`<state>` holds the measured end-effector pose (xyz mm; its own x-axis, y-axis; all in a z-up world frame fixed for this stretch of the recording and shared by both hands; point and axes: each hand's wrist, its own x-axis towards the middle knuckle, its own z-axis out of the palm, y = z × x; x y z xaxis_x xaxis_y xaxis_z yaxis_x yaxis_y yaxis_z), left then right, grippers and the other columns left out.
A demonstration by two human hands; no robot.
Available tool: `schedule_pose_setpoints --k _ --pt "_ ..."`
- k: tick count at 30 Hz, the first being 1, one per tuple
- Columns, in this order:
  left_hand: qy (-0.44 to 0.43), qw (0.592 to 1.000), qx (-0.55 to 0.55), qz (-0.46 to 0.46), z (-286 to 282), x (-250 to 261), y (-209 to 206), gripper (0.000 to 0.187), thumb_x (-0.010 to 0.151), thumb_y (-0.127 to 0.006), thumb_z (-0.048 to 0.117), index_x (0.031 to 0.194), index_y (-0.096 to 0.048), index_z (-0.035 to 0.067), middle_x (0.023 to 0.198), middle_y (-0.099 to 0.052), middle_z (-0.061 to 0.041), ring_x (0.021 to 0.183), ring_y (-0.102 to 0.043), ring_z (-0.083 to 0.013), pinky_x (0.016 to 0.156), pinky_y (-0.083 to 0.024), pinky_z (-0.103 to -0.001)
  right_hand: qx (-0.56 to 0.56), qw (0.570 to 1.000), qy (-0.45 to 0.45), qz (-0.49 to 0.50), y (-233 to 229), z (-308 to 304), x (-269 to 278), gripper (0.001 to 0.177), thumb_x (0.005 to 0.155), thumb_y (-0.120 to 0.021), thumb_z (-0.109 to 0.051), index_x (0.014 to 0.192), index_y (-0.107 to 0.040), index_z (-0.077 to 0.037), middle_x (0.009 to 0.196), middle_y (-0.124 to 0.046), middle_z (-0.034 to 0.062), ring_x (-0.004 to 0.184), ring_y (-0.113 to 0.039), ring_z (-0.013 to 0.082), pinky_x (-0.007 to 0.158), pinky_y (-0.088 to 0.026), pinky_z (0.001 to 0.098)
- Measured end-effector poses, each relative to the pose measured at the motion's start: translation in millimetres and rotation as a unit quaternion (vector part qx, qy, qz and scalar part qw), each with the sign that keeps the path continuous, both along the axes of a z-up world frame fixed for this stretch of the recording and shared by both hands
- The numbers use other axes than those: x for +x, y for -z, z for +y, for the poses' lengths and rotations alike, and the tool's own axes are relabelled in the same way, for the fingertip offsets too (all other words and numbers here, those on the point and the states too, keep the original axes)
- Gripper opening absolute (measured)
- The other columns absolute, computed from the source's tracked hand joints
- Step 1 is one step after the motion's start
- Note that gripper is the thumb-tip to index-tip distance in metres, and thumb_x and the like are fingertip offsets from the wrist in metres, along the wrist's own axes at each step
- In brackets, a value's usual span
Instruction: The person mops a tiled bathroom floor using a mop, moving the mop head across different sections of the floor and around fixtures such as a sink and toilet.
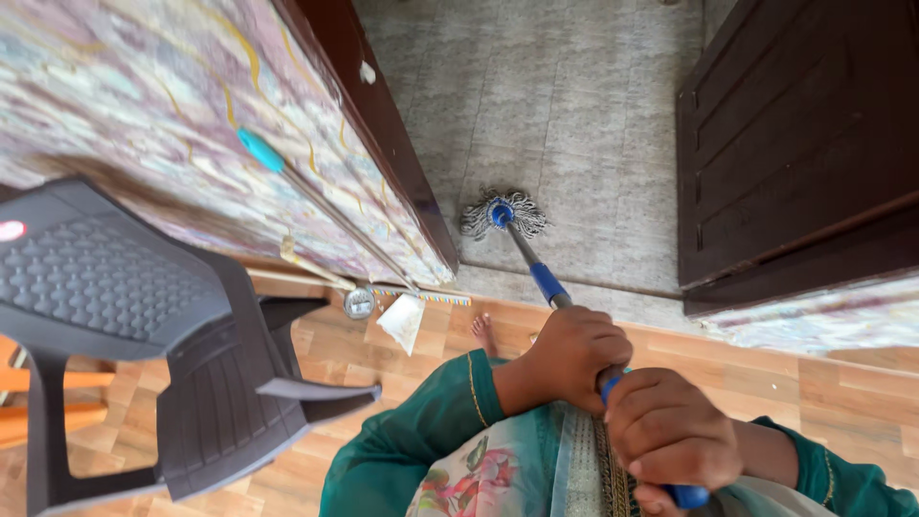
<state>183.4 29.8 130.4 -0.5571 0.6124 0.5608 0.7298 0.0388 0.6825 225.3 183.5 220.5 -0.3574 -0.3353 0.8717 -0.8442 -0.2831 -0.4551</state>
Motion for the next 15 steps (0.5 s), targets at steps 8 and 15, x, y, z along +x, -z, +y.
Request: schedule_pose_setpoints --k 8,15 --pt "-0.022 0.998 0.058 -0.008 -44.8 -133.7 49.3 0.028 0.072 -0.073 0.025 0.076 -0.05 0.01 0.075 -0.055 -0.008 0.072 -0.058 -0.0316 0.064 -0.045 -0.043 -0.025 0.999 -0.028 -0.007 46.7 -59.8 -137.9 0.008 0.087 -0.065 -0.009 0.08 -0.06 -0.007 0.067 -0.064 0.0013 0.052 -0.066 0.0147 0.054 -0.059 0.0319" --pt "-0.051 0.996 0.017 -0.069 -83.5 -277.7 131.5 0.021 0.077 -0.068 0.013 0.076 -0.049 0.005 0.075 -0.055 -0.012 0.076 -0.058 -0.0347 0.068 -0.045 -0.044 0.114 0.99 0.072 -0.049 141.8 -91.8 -265.3 0.011 0.074 -0.064 -0.002 0.069 -0.055 -0.008 0.068 -0.058 0.0084 0.058 -0.057 0.0273 0.054 -0.042 0.0394"
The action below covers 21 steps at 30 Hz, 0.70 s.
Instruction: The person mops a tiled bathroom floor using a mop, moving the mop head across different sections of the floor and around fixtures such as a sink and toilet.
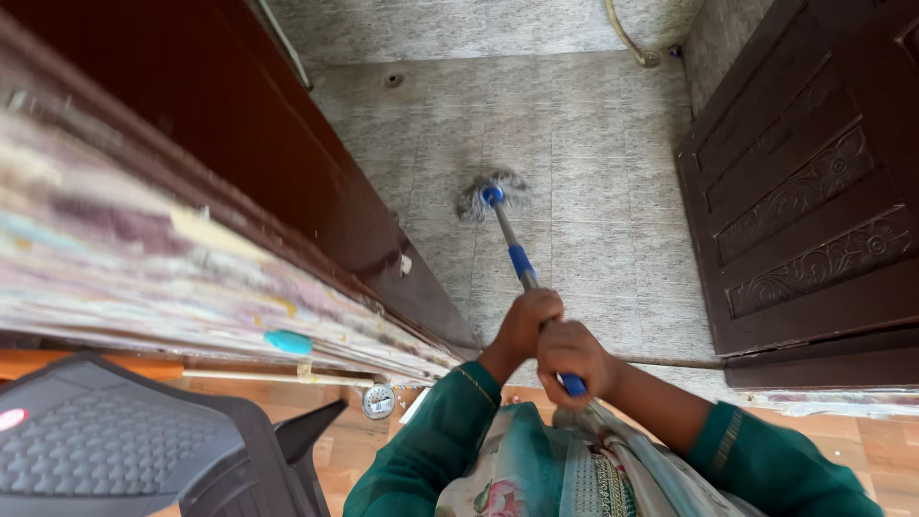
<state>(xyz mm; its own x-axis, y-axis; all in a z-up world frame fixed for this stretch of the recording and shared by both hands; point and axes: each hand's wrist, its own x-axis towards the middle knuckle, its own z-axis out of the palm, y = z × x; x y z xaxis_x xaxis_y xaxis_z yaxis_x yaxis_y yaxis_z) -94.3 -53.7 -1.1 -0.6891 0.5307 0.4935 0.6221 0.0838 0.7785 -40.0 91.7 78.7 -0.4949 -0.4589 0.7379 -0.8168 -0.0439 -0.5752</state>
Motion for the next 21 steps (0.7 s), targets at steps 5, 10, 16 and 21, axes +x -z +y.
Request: schedule_pose_setpoints --k 5,10,16,21 --pt "-0.024 0.999 -0.046 0.008 -7.9 -38.0 60.6 0.013 0.083 -0.068 0.012 0.083 -0.056 0.007 0.099 -0.067 -0.012 0.096 -0.063 -0.0347 0.085 -0.049 -0.045 0.065 0.998 -0.002 0.003 92.5 2.3 -45.1 0.014 0.073 -0.065 -0.001 0.068 -0.054 -0.009 0.068 -0.054 0.0089 0.059 -0.054 0.0296 0.056 -0.042 0.0418" --pt "-0.012 0.995 -0.097 0.01 -1.8 1.4 85.3 0.013 0.084 -0.073 0.012 0.087 -0.062 0.009 0.117 -0.066 -0.014 0.125 -0.06 -0.0367 0.094 -0.048 -0.049 0.141 0.989 -0.037 0.032 112.3 12.7 -4.4 0.016 0.072 -0.069 -0.007 0.067 -0.054 -0.01 0.069 -0.053 0.0094 0.062 -0.056 0.0306 0.056 -0.043 0.0435" --pt "0.068 0.994 -0.072 0.038 38.9 58.2 46.1 0.015 0.086 -0.069 0.009 0.084 -0.054 0.011 0.089 -0.061 -0.007 0.108 -0.064 -0.0327 0.107 -0.05 -0.049 0.116 0.993 0.011 -0.002 66.6 49.3 70.1 0.012 0.068 -0.065 -0.006 0.067 -0.054 -0.009 0.068 -0.054 0.0093 0.062 -0.055 0.0314 0.058 -0.044 0.0452" --pt "0.088 0.99 -0.103 0.044 90.4 139.5 -6.1 0.012 0.079 -0.066 0.01 0.074 -0.055 0.01 0.077 -0.057 -0.009 0.086 -0.06 -0.0329 0.085 -0.046 -0.05 0.094 0.991 0.08 -0.045 6.5 93.5 166.9 0.011 0.073 -0.064 -0.002 0.068 -0.057 -0.007 0.066 -0.052 0.0101 0.061 -0.054 0.0318 0.058 -0.042 0.0448"
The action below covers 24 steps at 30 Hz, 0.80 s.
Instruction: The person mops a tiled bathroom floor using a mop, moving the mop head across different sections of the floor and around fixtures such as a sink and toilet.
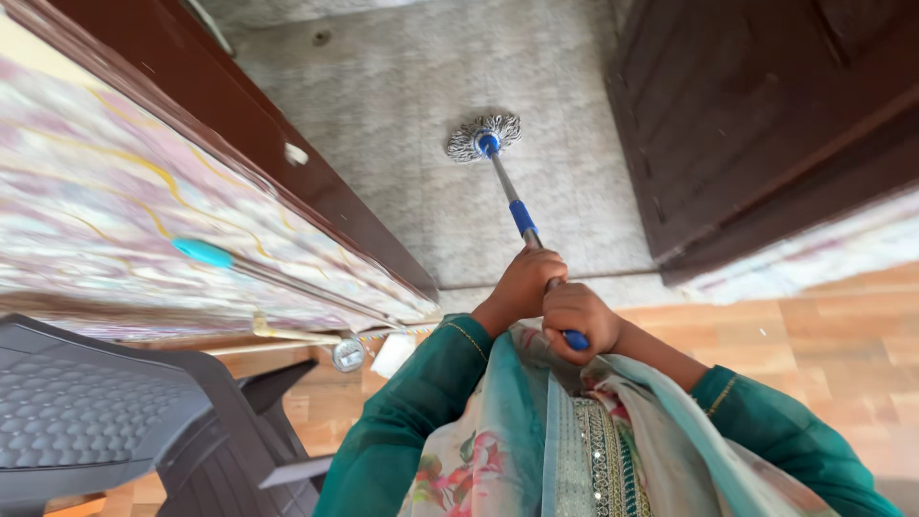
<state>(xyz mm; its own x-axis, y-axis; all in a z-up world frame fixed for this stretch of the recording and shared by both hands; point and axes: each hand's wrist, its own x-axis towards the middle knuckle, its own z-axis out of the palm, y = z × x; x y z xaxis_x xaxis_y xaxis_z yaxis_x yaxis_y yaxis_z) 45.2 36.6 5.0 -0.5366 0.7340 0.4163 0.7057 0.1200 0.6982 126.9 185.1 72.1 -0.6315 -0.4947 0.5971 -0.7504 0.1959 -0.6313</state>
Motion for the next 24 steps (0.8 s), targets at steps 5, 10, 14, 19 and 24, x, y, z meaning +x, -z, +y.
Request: schedule_pose_setpoints --k 5,10,14,19,24 --pt "0.042 0.999 -0.001 -0.031 60.2 83.6 -69.0 0.012 0.078 -0.065 0.012 0.07 -0.056 0.01 0.074 -0.058 -0.009 0.08 -0.06 -0.0334 0.073 -0.048 -0.047 -0.067 0.996 0.054 -0.016 -82.7 44.4 95.4 0.008 0.077 -0.06 -0.001 0.071 -0.058 -0.006 0.069 -0.058 0.0102 0.062 -0.058 0.031 0.061 -0.046 0.0415" --pt "0.117 0.993 -0.008 -0.027 103.3 137.8 -127.5 0.023 0.073 -0.071 0.021 0.067 -0.054 0.008 0.069 -0.058 -0.011 0.074 -0.062 -0.0349 0.064 -0.047 -0.047 -0.141 0.985 0.101 -0.016 -140.4 79.0 167.7 0.015 0.09 -0.054 -0.002 0.076 -0.06 -0.002 0.069 -0.061 0.0093 0.06 -0.063 0.0285 0.062 -0.052 0.0403" --pt "0.18 0.982 0.053 -0.027 119.5 158.7 -135.9 0.015 0.073 -0.069 0.021 0.075 -0.058 0.01 0.077 -0.062 -0.011 0.079 -0.063 -0.0358 0.068 -0.049 -0.046 -0.172 0.98 0.084 0.047 -145.1 90.8 187.3 0.013 0.09 -0.056 -0.006 0.077 -0.058 -0.004 0.068 -0.062 0.0066 0.058 -0.064 0.0257 0.06 -0.053 0.0397" --pt "0.205 0.974 0.072 -0.063 131.2 143.1 -109.4 0.014 0.07 -0.066 0.014 0.073 -0.053 0.008 0.072 -0.057 -0.011 0.074 -0.06 -0.036 0.064 -0.046 -0.045 -0.193 0.97 0.075 0.128 -118.6 95.0 166.4 0.01 0.091 -0.059 -0.008 0.082 -0.059 -0.003 0.071 -0.064 0.0075 0.058 -0.067 0.0226 0.058 -0.056 0.0387" --pt "0.167 0.981 0.072 -0.072 142.4 80.5 -75.8 0.017 0.071 -0.066 0.013 0.072 -0.05 0.008 0.07 -0.053 -0.011 0.07 -0.057 -0.0356 0.063 -0.044 -0.046 -0.193 0.968 0.065 0.145 -84.6 107.0 94.5 0.007 0.085 -0.059 -0.006 0.079 -0.061 -0.003 0.066 -0.06 0.0053 0.053 -0.062 0.0216 0.054 -0.053 0.0383"
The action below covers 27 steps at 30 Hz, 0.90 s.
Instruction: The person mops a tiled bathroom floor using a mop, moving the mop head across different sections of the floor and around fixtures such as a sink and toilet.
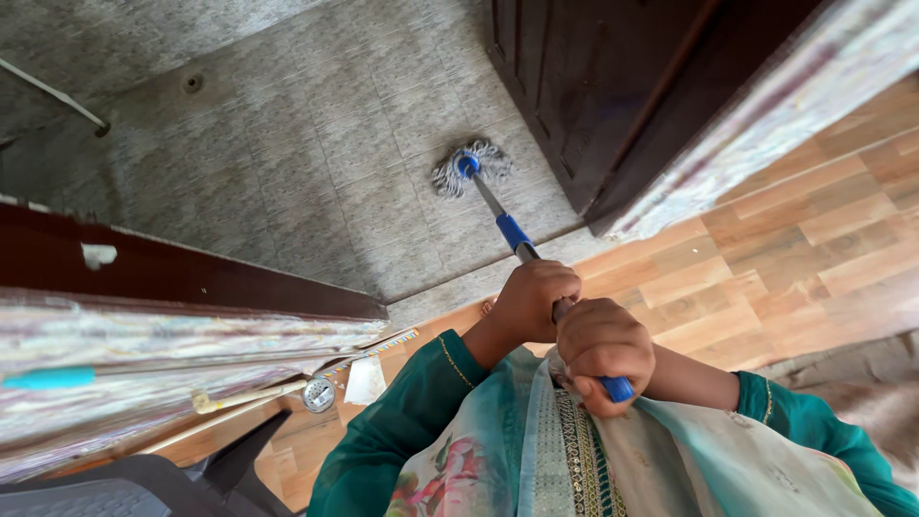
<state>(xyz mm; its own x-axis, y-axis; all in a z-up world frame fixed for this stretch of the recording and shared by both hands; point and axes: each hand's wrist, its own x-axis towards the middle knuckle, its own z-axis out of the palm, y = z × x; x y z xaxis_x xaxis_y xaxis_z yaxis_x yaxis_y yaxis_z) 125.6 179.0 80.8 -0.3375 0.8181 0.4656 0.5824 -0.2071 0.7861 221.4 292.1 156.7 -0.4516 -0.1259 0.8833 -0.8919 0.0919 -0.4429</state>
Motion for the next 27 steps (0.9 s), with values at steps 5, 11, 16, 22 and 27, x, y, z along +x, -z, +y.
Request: schedule_pose_setpoints --k 5,11,16,22,27 --pt "-0.019 1.0 -0.001 -0.009 25.4 -99.0 43.2 0.024 0.08 -0.069 0.012 0.071 -0.047 0.006 0.07 -0.052 -0.013 0.073 -0.054 -0.037 0.066 -0.043 -0.047 0.02 0.999 0.008 -0.036 51.7 25.2 -93.7 0.005 0.079 -0.058 -0.005 0.075 -0.058 -0.004 0.065 -0.058 0.0078 0.053 -0.06 0.025 0.055 -0.052 0.0387" --pt "-0.101 0.992 -0.052 0.05 54.3 -209.6 133.1 0.016 0.08 -0.069 0.011 0.078 -0.053 0.008 0.09 -0.064 -0.011 0.091 -0.062 -0.0347 0.083 -0.049 -0.046 0.108 0.979 0.058 -0.161 144.6 64.9 -190.6 0.007 0.079 -0.063 -0.001 0.074 -0.061 -0.005 0.073 -0.061 0.0105 0.066 -0.061 0.0309 0.064 -0.049 0.0416" --pt "-0.039 0.983 -0.116 0.134 67.4 -256.2 227.3 0.02 0.072 -0.072 0.012 0.074 -0.053 0.007 0.086 -0.06 -0.013 0.103 -0.063 -0.0366 0.113 -0.047 -0.046 0.223 0.964 0.021 -0.145 215.0 75.3 -224.0 0.006 0.076 -0.07 -0.004 0.075 -0.064 -0.006 0.075 -0.06 0.0092 0.07 -0.061 0.0318 0.068 -0.051 0.0436" --pt "-0.044 0.987 -0.112 0.106 62.1 -219.5 219.4 0.019 0.071 -0.069 0.012 0.074 -0.051 0.008 0.083 -0.057 -0.012 0.101 -0.063 -0.0357 0.111 -0.046 -0.046 0.218 0.962 0.012 -0.162 207.7 77.4 -190.6 0.005 0.073 -0.069 -0.005 0.073 -0.064 -0.006 0.072 -0.058 0.0098 0.066 -0.059 0.0321 0.064 -0.049 0.0428" --pt "-0.044 0.99 -0.099 0.09 76.3 -172.5 168.4 0.017 0.072 -0.067 0.014 0.072 -0.05 0.009 0.08 -0.055 -0.011 0.096 -0.062 -0.0354 0.089 -0.05 -0.045 0.199 0.966 0.049 -0.159 163.6 84.2 -139.2 0.004 0.075 -0.066 -0.003 0.073 -0.064 -0.007 0.072 -0.06 0.0102 0.067 -0.06 0.032 0.065 -0.05 0.0427"
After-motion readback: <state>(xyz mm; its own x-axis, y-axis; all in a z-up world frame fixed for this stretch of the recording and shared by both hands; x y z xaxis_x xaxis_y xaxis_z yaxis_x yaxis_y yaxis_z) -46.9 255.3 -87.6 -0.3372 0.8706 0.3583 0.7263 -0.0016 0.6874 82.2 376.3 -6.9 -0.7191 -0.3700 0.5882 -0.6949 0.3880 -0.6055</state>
